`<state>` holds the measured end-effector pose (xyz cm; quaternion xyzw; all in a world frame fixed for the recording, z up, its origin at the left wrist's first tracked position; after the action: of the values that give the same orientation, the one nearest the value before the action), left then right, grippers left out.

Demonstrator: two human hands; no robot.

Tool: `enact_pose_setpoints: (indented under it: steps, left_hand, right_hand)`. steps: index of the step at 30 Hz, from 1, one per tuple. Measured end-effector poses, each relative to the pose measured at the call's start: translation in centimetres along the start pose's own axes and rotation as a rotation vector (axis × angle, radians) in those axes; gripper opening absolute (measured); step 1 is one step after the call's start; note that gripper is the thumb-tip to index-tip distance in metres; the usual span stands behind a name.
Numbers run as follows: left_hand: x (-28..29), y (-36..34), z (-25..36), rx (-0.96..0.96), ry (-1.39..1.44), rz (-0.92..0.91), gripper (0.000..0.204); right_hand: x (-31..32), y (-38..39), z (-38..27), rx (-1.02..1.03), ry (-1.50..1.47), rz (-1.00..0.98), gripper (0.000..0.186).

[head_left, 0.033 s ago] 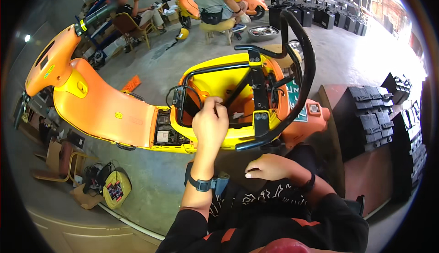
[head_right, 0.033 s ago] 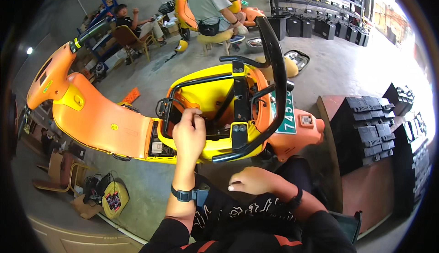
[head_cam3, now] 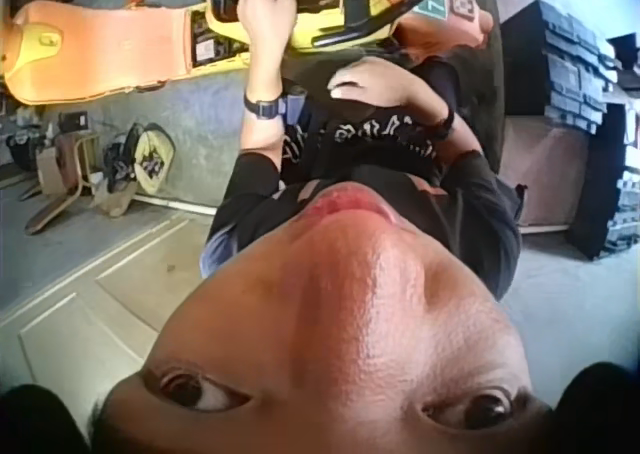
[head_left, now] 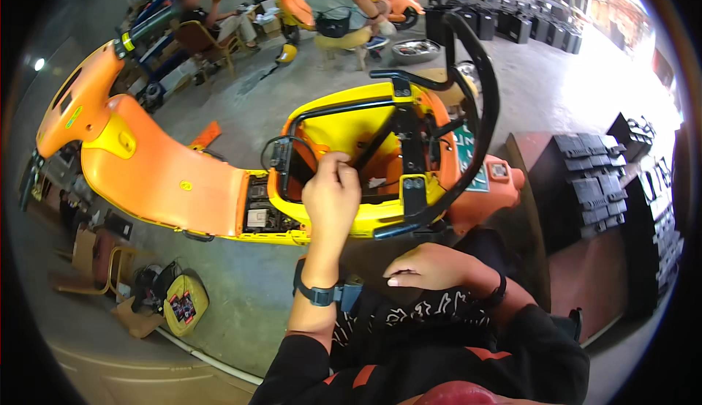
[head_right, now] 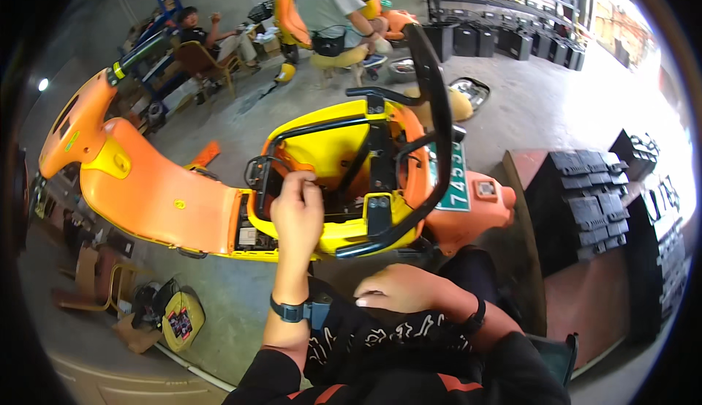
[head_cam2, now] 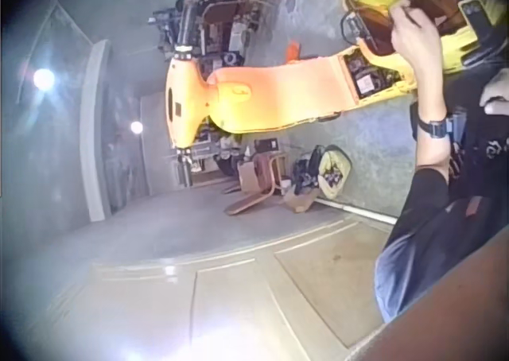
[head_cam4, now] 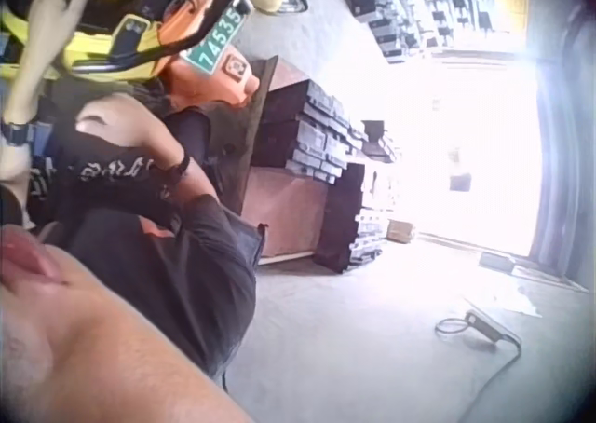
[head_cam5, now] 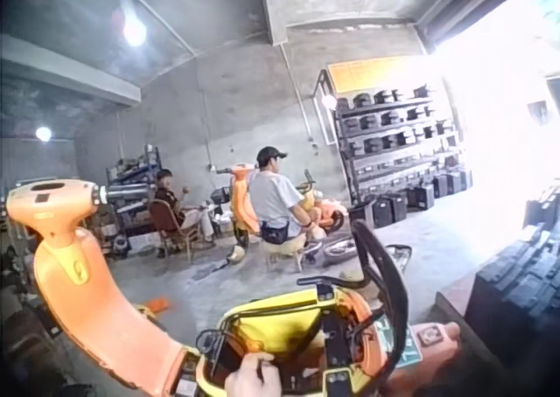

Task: Repairing or inspecting an electric scooter by removing screws and checking internal battery components.

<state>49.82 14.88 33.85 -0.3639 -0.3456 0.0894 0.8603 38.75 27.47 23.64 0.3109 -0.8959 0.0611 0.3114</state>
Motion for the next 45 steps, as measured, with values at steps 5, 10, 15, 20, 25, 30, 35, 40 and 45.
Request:
enact_pose_setpoints:
  steps: [5,10,15,20,25,30,35,40,45]
  left_hand:
    - [4.9,4.3,-1.7,0.062,0.752,0.290,0.009]
    - [-5.1,16.3,-3.4,0.872,1.678,-0.041,0.007]
    - [-15.7,30.6,-5.5,1.492,1.926,-0.450,0.012]
    - [-16.7,30.8,-8.0,1.293,1.867,-0.384,0.026]
    - [-16.4,28.7,-8.7,1.261,1.813,-0.263,0.027]
    - [-18.1,32.5,-11.0,1.538,1.793,-0.164,0.026]
    - [-19.3,34.6,-12.0,1.567,1.855,-0.281,0.042]
    - [-18.6,33.3,-12.0,1.447,1.705,-0.326,0.045]
    - [-18.7,32.3,-10.2,1.471,1.653,-0.332,0.042]
  right_hand:
    - [8.2,5.8,-10.3,0.609,0.250,0.866,0.029]
    - [9.1,5.0,-8.5,0.293,0.592,1.051,0.038]
    - [6.4,3.9,-6.8,0.263,0.547,1.086,0.030]
    - [-1.1,4.8,-4.5,0.765,0.318,1.055,0.022]
    - [-6.7,-2.8,8.8,-0.200,0.132,0.517,0.035]
    - [-9.0,-4.2,13.9,-0.284,0.082,0.446,0.035]
    - [-10.0,-4.4,13.0,-0.197,0.179,0.353,0.028]
    - [-9.3,-3.9,12.8,-0.120,0.038,0.486,0.022]
    - [-8.5,-3.0,13.6,-0.111,-0.083,0.551,0.022]
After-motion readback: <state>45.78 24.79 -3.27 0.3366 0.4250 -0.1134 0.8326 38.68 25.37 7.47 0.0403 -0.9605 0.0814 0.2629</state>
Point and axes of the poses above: each hand's wrist, its own y-axis away from the middle knuckle, its own x-axis out of the back of the hand, z = x × y, the point moved 9 cm from there along -y, towards the middle knuckle, and after that the axes turned 8 degrees about -x, right-handed, at the moved point
